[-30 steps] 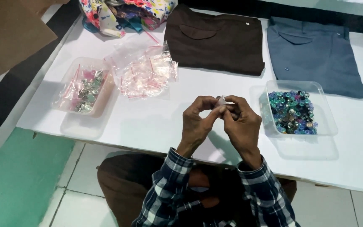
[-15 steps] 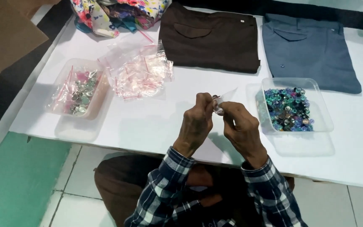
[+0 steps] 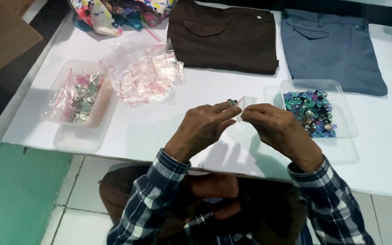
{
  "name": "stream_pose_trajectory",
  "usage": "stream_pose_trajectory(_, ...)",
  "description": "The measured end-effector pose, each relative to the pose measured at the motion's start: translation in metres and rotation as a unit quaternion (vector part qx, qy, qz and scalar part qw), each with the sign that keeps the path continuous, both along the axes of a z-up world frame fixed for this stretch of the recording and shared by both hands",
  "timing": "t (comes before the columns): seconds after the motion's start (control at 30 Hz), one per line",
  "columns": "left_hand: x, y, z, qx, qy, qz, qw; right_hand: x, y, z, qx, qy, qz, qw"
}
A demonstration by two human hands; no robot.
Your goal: The person sits at a table and packs small colorful buttons into clear plastic bags. They pick buttons from a container, place them into a bag, and seal it before repeating the process with another bag.
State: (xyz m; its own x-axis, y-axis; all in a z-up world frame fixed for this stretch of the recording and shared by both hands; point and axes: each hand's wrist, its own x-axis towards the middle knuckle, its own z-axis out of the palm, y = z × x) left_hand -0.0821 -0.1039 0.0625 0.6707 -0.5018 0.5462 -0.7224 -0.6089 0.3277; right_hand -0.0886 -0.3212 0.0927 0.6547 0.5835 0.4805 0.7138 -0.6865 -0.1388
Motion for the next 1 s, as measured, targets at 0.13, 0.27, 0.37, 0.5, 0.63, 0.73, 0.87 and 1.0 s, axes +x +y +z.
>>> stream_pose_trajectory(0.13,-0.003,-0.001,0.013,0.062,-0.012,0.002,0.998,-0.004,0.002,0.011,-0.020,0.026,0.022,0.999)
stream_pose_trajectory(0.27,-0.001,-0.005,0.009,0.141,-0.027,-0.006,0.990,-0.006,-0.002,0.015,-0.053,0.026,0.037,0.998)
stream_pose_trajectory(0.37,-0.010,-0.006,0.023,0.179,-0.025,-0.008,0.984,-0.006,-0.004,0.017,-0.072,0.017,0.049,0.996)
stream_pose_trajectory(0.5,-0.007,-0.008,0.019,0.195,-0.021,-0.014,0.981,-0.011,-0.006,0.014,-0.075,0.021,0.034,0.996)
stream_pose_trajectory(0.63,-0.013,-0.002,0.033,0.215,-0.025,-0.001,0.976,-0.009,-0.007,0.014,-0.070,0.041,0.032,0.996)
stream_pose_trajectory(0.73,-0.019,-0.002,0.037,0.197,-0.006,-0.022,0.980,-0.009,-0.007,0.012,-0.070,0.024,0.038,0.997)
stream_pose_trajectory(0.87,-0.024,0.001,0.043,0.183,-0.001,-0.020,0.983,-0.010,-0.008,0.007,-0.074,0.029,0.034,0.996)
stream_pose_trajectory(1.0,-0.021,0.004,0.036,0.172,0.030,-0.024,0.984,-0.011,-0.006,0.002,-0.079,0.039,0.015,0.996)
